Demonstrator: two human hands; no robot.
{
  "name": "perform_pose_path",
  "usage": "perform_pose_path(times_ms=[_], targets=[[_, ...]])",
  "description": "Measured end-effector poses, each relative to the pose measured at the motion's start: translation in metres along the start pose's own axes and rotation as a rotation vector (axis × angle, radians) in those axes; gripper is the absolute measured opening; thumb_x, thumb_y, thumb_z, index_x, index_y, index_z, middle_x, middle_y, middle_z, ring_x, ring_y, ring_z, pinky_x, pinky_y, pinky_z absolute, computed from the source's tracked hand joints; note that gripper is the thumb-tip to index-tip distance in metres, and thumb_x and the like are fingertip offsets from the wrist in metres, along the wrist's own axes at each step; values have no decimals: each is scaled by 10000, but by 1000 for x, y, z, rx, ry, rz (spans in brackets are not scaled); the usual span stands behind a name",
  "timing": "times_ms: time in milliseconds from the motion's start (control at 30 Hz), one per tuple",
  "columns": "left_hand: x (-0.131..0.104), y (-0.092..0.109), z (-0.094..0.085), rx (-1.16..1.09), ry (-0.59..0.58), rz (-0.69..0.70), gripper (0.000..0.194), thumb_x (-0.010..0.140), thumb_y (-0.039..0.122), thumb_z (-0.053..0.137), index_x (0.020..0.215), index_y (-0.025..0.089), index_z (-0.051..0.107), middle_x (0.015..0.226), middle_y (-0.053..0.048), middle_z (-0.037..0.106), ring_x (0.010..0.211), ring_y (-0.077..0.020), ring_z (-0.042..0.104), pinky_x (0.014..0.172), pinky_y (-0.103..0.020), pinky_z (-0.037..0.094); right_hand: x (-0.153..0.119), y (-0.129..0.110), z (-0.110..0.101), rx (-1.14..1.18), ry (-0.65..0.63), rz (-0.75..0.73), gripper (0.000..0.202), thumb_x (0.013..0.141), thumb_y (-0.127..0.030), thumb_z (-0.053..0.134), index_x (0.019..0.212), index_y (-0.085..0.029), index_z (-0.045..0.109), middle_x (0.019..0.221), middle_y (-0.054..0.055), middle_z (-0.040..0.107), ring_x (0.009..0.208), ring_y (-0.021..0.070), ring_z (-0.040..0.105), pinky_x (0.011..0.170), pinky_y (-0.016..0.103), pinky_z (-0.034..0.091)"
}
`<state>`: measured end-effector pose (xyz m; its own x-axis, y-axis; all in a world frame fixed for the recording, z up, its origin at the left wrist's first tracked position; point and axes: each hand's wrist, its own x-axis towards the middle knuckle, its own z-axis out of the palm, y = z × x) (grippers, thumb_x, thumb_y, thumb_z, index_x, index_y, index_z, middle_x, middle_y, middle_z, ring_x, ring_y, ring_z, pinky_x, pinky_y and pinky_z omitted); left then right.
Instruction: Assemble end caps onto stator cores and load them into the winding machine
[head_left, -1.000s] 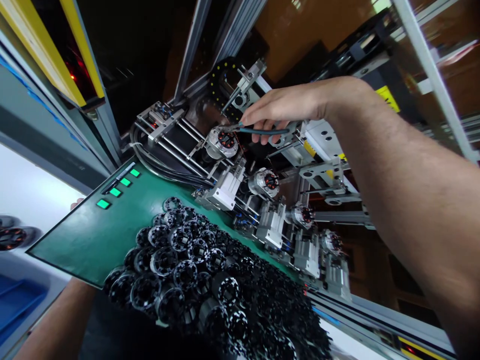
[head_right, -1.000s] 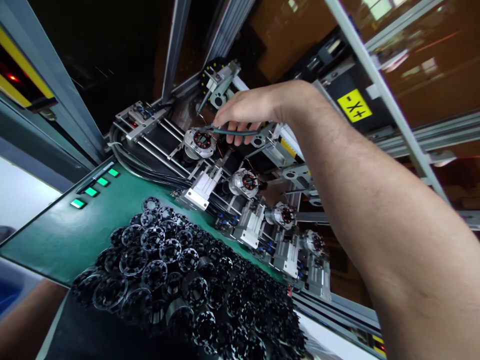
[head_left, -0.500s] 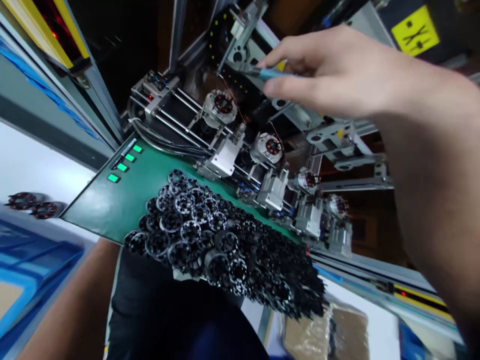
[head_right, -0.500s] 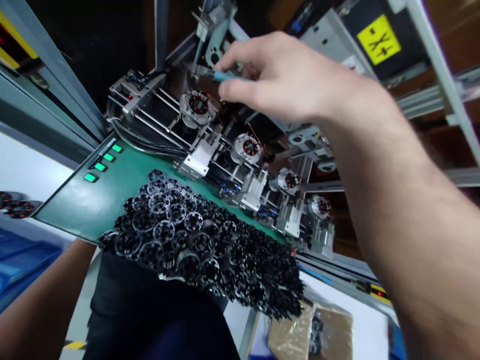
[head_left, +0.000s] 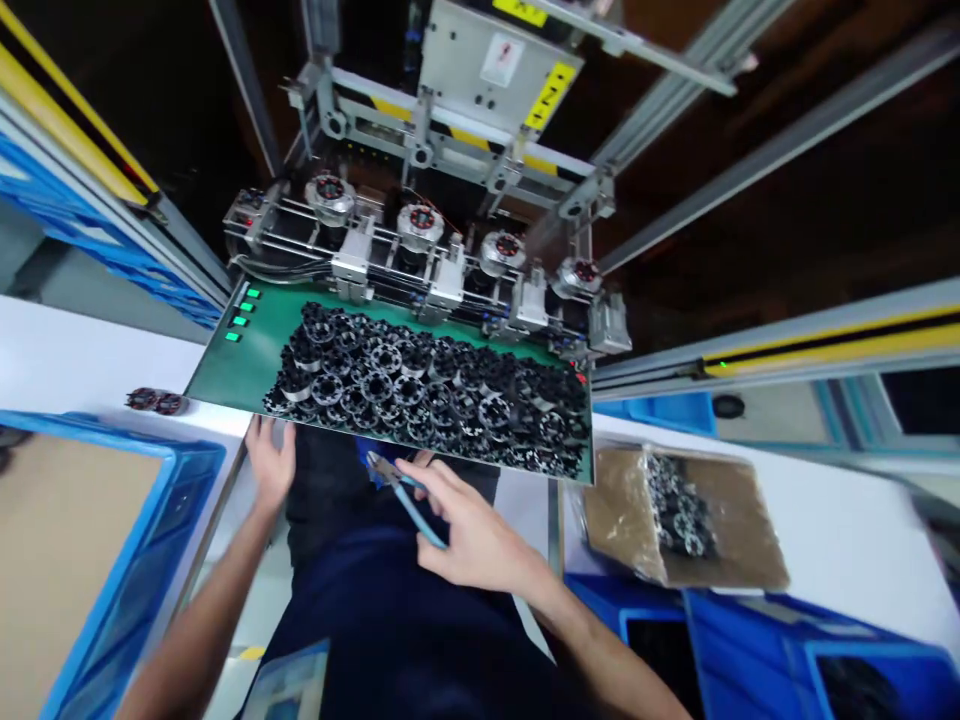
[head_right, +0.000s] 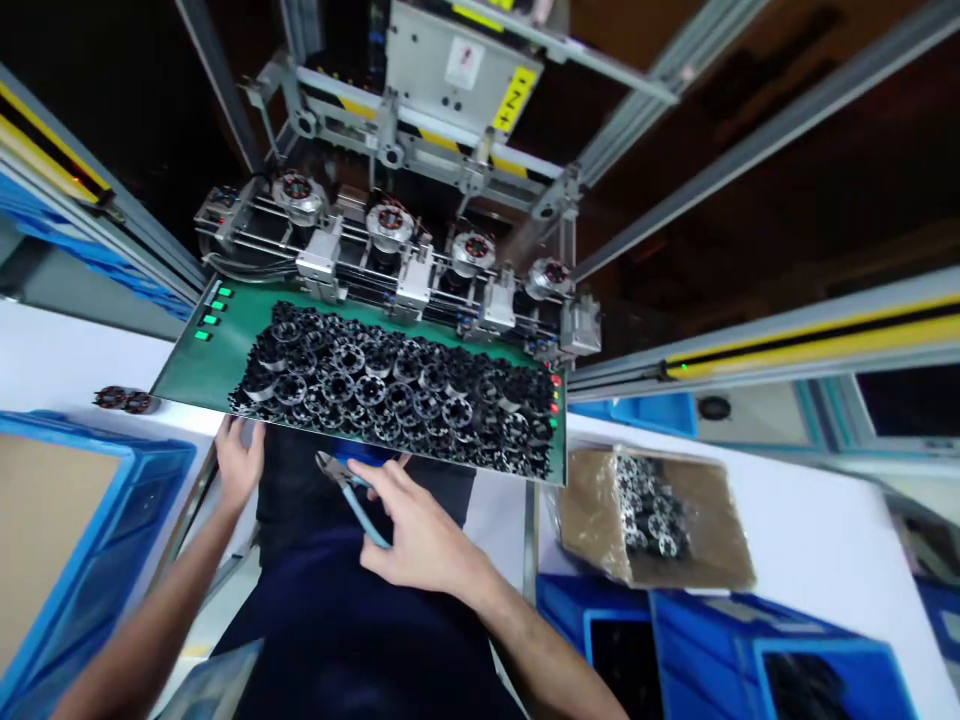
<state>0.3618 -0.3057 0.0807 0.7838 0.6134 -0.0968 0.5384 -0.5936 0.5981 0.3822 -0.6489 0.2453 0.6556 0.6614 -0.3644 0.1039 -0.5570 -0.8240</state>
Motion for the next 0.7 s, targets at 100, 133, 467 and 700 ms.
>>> perform_pose_path(times_ms=[100,133,467,700], targets=[[-87,5,-5,-155,-27,-13,679,1270,592,226,1329,164,750,1313,-218,782,1315,-384,727,1244,-630,589,20,0,43,-67,-12,-4,1135,917,-255,836,1938,-402,363,1552,123,621,1372,358,710,1244,558,666],[-112,6,-10,-210,-87,-4,740,1260,630,161,1272,191,756,1139,-169,781,1134,-349,752,1100,-547,649,30,-3,54,-113,-21,-18,1127,940,-263,842,1945,-401,352,1549,130,609,1403,371,687,1224,564,677],[-125,-41,-149,-215,-44,-136,624,1180,747,426,802,262,536,765,-32,577,768,-231,584,760,-366,537,62,-61,79,-106,-217,-384,1019,1036,-411,891,1927,-405,396,1861,156,447,1694,420,573,1415,638,582],[-64,-133,-240,32,82,-457,617,1247,664,565,809,229,547,697,44,502,637,-153,517,666,-296,491,82,-37,0,-81,-326,-358,693,1128,-473,768,1797,-434,592,1790,94,592,1654,361,669,1429,616,576]])
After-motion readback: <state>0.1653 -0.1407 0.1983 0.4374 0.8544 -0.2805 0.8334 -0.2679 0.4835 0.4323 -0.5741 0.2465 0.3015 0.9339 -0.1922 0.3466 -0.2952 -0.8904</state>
